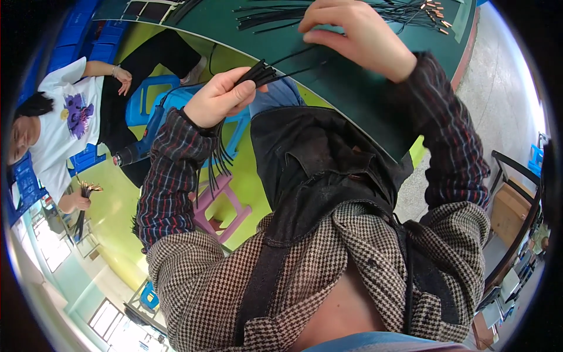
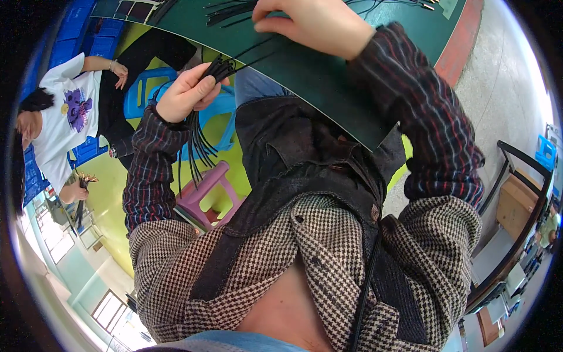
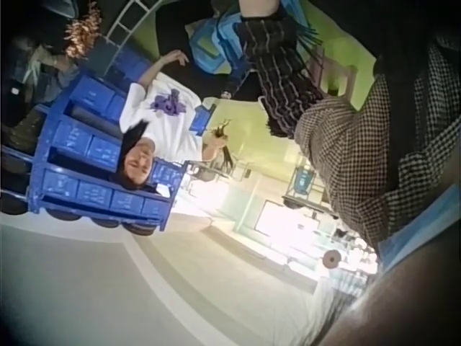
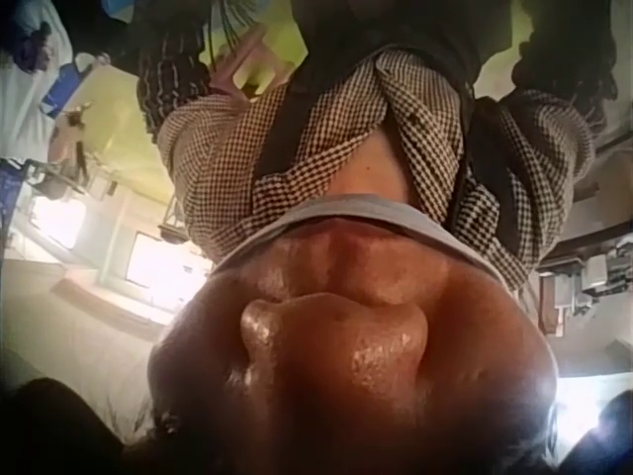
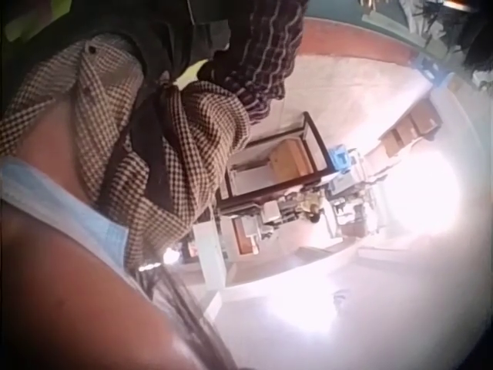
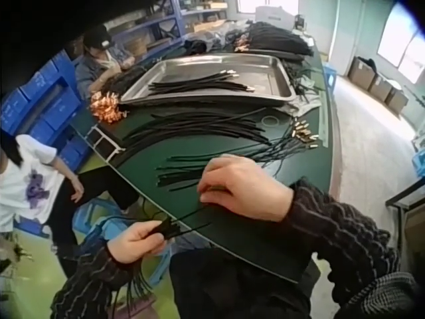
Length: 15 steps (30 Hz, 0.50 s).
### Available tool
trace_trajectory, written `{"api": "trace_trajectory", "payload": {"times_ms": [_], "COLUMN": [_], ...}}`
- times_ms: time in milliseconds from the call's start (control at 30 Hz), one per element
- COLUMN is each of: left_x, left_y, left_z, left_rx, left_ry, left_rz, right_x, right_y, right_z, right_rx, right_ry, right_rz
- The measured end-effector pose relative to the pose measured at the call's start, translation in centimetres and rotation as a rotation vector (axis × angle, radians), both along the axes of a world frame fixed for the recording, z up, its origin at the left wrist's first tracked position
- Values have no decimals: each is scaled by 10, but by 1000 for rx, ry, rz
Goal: Sorting and bundling black electrical wires at a workbench.
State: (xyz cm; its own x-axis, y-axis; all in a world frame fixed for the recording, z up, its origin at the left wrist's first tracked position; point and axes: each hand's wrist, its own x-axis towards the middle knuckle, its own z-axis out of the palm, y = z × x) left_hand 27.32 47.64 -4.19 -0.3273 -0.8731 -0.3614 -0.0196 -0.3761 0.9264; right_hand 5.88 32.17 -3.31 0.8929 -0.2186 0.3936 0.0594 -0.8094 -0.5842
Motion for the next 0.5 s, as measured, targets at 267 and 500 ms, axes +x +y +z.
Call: {"api": "trace_trajectory", "payload": {"times_ms": [267,500], "left_x": [5,13], "left_y": [3,6], "left_z": [-9,-18], "left_rx": [-8,-6], "left_ry": [-9,40], "left_rz": [47,88], "right_x": [11,-13], "right_y": [-1,3], "right_z": [-16,35], "right_rx": [-431,132], "right_ry": [136,84], "right_rz": [-121,-142]}}
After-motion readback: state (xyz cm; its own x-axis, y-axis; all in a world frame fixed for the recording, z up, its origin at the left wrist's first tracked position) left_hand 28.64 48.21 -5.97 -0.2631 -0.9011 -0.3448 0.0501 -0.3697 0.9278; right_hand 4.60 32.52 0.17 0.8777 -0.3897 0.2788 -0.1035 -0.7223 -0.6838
